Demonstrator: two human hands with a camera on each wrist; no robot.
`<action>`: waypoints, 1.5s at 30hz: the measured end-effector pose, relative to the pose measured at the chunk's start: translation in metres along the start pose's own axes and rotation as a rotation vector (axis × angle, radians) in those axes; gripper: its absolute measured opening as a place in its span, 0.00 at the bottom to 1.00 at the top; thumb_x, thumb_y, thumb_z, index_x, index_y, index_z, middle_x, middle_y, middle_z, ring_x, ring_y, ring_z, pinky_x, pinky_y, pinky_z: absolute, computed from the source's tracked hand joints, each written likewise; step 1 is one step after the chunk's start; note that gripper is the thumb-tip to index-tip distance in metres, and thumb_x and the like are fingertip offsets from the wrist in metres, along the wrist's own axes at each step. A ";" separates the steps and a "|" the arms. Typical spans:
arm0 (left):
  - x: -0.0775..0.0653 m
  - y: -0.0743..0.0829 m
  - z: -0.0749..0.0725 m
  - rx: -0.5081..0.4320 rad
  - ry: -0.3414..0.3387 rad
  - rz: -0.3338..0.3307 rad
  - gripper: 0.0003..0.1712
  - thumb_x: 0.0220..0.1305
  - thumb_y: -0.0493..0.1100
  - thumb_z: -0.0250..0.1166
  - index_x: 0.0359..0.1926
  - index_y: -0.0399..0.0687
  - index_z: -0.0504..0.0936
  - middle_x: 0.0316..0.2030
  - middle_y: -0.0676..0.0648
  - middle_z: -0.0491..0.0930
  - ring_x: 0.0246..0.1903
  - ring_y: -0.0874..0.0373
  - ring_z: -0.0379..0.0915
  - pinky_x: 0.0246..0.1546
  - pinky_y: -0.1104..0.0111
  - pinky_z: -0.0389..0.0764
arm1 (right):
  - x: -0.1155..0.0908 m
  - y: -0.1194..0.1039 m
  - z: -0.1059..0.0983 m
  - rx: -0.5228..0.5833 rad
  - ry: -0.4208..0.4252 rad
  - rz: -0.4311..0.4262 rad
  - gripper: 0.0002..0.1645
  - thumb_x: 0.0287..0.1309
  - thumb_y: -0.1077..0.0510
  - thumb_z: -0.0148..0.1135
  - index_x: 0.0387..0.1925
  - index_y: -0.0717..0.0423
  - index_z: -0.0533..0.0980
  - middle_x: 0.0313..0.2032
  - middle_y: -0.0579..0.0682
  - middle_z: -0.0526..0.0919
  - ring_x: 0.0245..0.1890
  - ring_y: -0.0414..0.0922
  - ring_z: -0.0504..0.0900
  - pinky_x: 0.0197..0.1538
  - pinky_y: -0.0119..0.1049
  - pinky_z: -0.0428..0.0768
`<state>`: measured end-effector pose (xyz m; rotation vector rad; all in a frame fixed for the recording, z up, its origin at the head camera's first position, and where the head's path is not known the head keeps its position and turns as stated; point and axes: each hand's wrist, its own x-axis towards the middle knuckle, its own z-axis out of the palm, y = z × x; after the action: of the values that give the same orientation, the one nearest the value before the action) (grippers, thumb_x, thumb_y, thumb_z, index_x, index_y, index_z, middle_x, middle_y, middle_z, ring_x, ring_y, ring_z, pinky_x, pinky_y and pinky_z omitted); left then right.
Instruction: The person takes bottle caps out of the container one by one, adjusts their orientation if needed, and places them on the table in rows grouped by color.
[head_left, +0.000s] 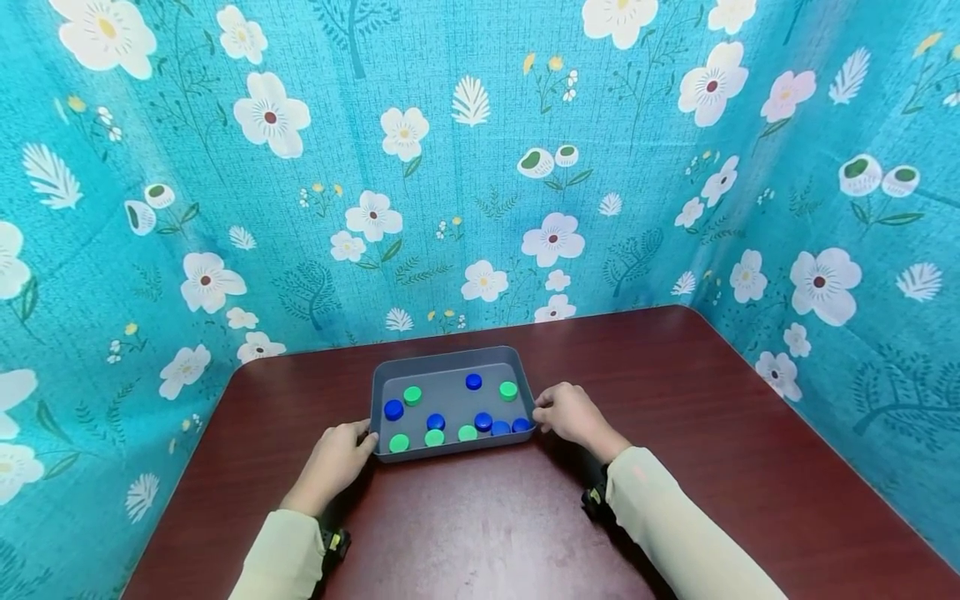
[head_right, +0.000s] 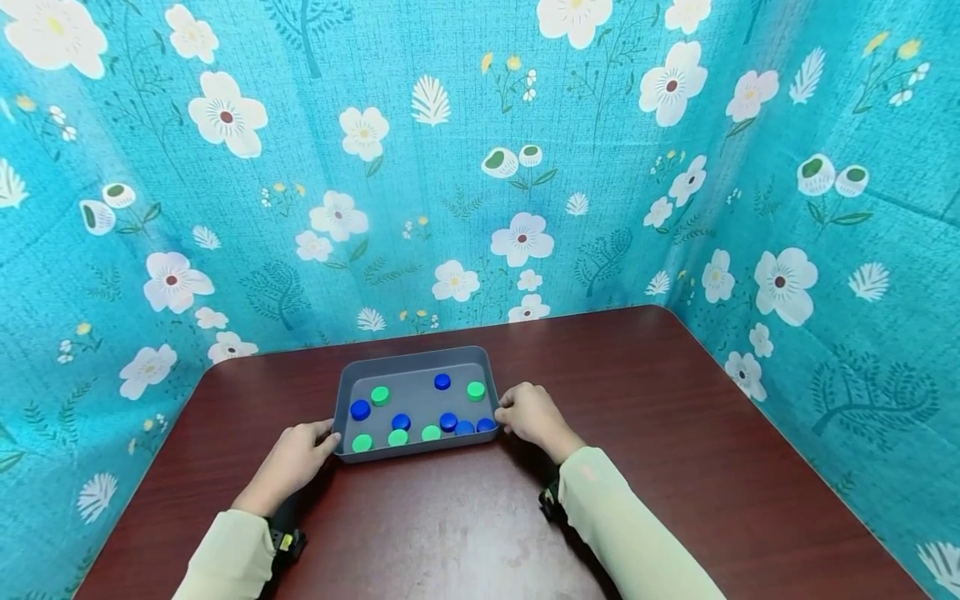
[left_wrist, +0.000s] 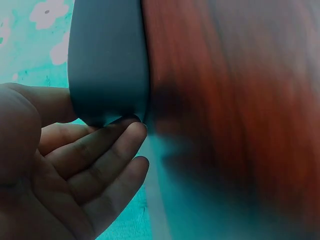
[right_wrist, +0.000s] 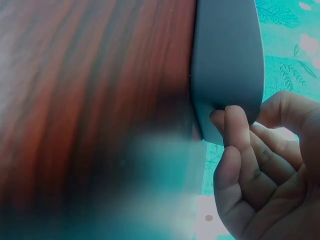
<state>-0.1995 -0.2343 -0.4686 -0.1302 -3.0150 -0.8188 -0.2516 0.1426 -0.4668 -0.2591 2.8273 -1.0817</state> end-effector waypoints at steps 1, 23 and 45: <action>0.000 0.002 0.001 0.001 -0.005 -0.004 0.25 0.70 0.44 0.60 0.61 0.32 0.75 0.56 0.35 0.76 0.57 0.41 0.72 0.55 0.47 0.72 | -0.001 0.001 -0.001 0.002 0.001 0.003 0.09 0.57 0.62 0.64 0.39 0.61 0.85 0.32 0.49 0.85 0.23 0.39 0.83 0.37 0.41 0.82; -0.006 0.026 0.016 0.036 -0.011 0.037 0.26 0.69 0.46 0.61 0.60 0.32 0.76 0.55 0.36 0.78 0.56 0.43 0.74 0.54 0.48 0.74 | -0.019 0.022 -0.018 0.008 0.018 0.036 0.09 0.59 0.61 0.63 0.38 0.59 0.85 0.28 0.44 0.85 0.24 0.39 0.83 0.42 0.46 0.81; 0.000 0.031 0.011 0.057 -0.036 0.054 0.23 0.66 0.50 0.64 0.55 0.40 0.82 0.23 0.49 0.80 0.29 0.55 0.78 0.43 0.56 0.80 | -0.031 0.029 -0.025 0.047 0.031 0.042 0.07 0.57 0.62 0.62 0.34 0.59 0.85 0.26 0.45 0.84 0.23 0.41 0.84 0.30 0.38 0.78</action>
<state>-0.1972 -0.2025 -0.4628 -0.2272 -3.0495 -0.7338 -0.2290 0.1857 -0.4667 -0.1793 2.8161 -1.1513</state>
